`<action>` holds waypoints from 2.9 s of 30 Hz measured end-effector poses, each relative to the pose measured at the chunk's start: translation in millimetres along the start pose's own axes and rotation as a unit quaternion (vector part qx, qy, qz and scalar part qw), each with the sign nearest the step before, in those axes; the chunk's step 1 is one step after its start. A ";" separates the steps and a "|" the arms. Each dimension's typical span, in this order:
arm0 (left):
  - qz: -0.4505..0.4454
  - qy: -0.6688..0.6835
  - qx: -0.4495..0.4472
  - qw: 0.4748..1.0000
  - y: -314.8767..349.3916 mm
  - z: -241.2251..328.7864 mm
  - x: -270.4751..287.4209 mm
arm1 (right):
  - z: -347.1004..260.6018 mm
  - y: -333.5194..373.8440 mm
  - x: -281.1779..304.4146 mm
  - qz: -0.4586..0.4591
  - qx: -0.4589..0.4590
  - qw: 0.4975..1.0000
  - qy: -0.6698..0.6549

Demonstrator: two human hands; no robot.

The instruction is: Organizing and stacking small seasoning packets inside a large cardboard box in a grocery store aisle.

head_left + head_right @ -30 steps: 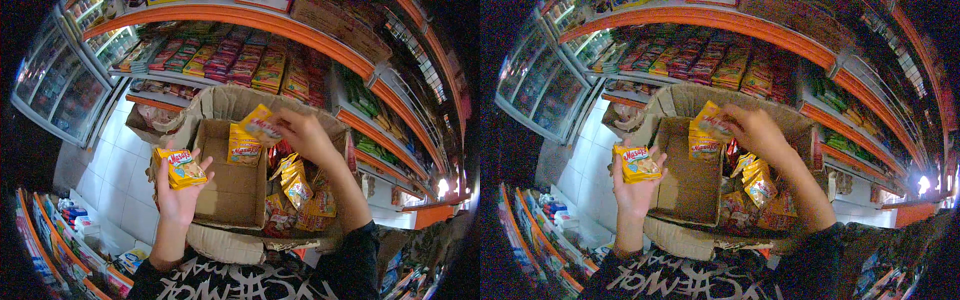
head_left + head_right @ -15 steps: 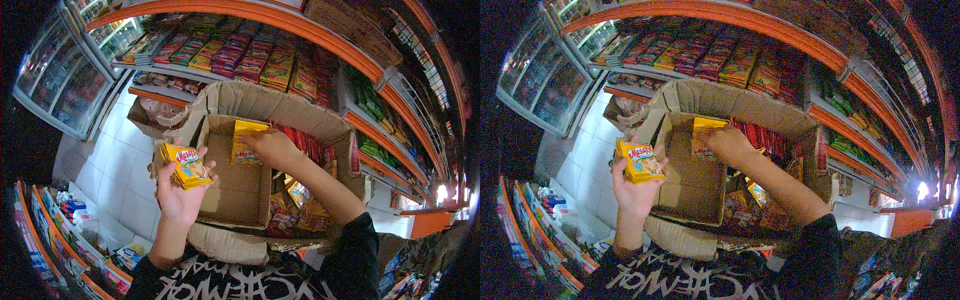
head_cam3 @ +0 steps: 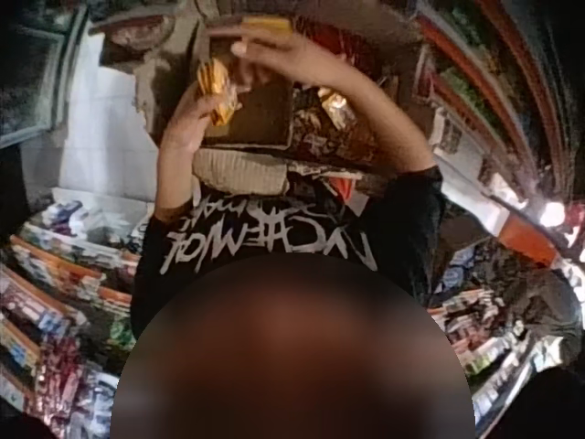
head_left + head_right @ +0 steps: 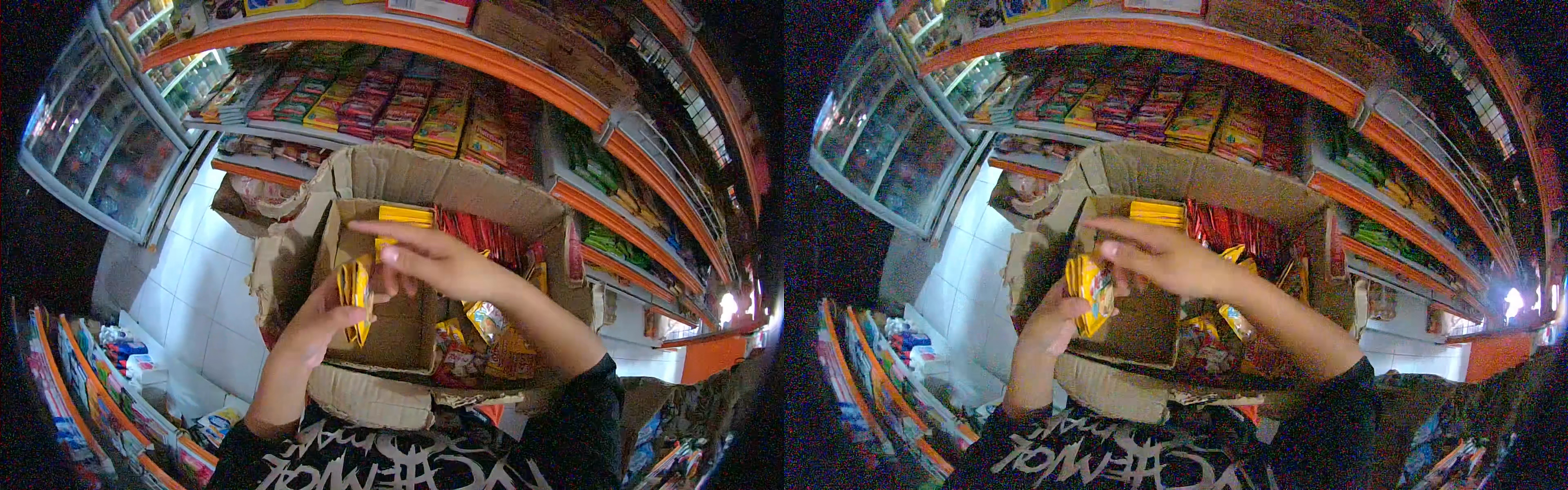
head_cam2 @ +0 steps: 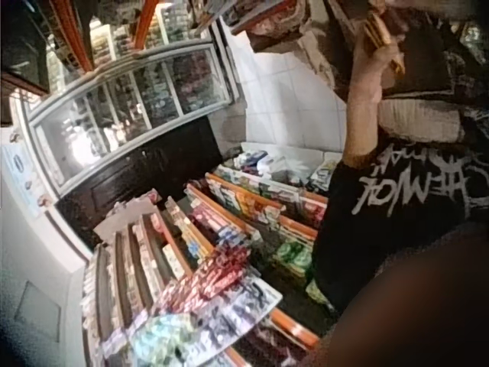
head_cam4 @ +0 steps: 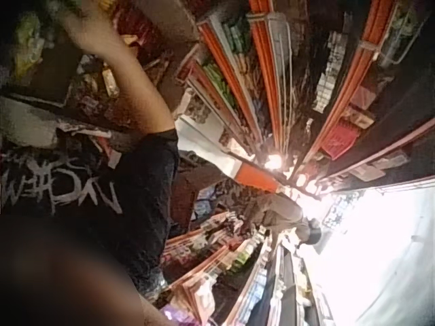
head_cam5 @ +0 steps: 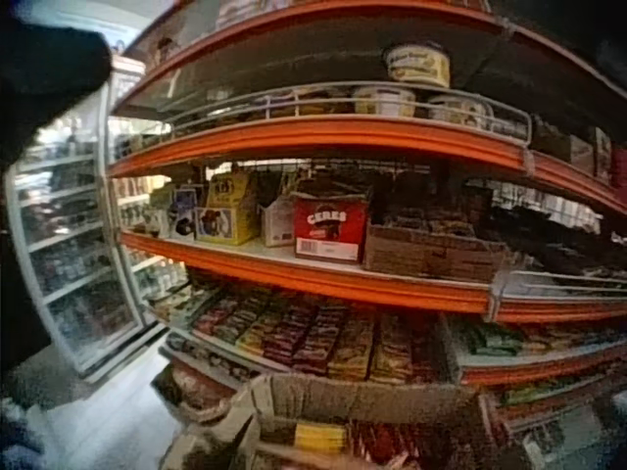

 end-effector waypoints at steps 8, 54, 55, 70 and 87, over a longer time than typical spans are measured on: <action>-0.006 -0.113 0.023 0.993 -0.7 -4.3 -8.2 | 20.1 22.9 -0.4 -0.015 -0.041 0.993 -0.109; 0.054 0.055 -0.122 0.990 -4.5 16.6 4.9 | 7.4 76.9 117.8 0.379 0.031 0.671 0.636; 0.048 0.054 -0.124 0.990 -7.3 18.9 3.6 | -1.0 79.2 121.0 0.380 0.031 0.668 0.638; 0.138 0.128 -0.178 0.966 3.0 19.8 31.7 | 18.9 34.1 89.5 0.257 0.032 0.913 0.315; 0.099 0.122 -0.167 0.973 7.1 31.3 17.2 | 58.4 -15.6 11.0 0.070 0.068 0.712 0.695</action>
Point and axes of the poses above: each hand's wrist, its own y-axis away from the middle knuckle, its own x-axis out of the back of the hand, z = x × y, the point moved 8 cm from there along -y, towards the middle knuckle, and after that the axes turned 7 degrees about y, right-handed, at the moved point
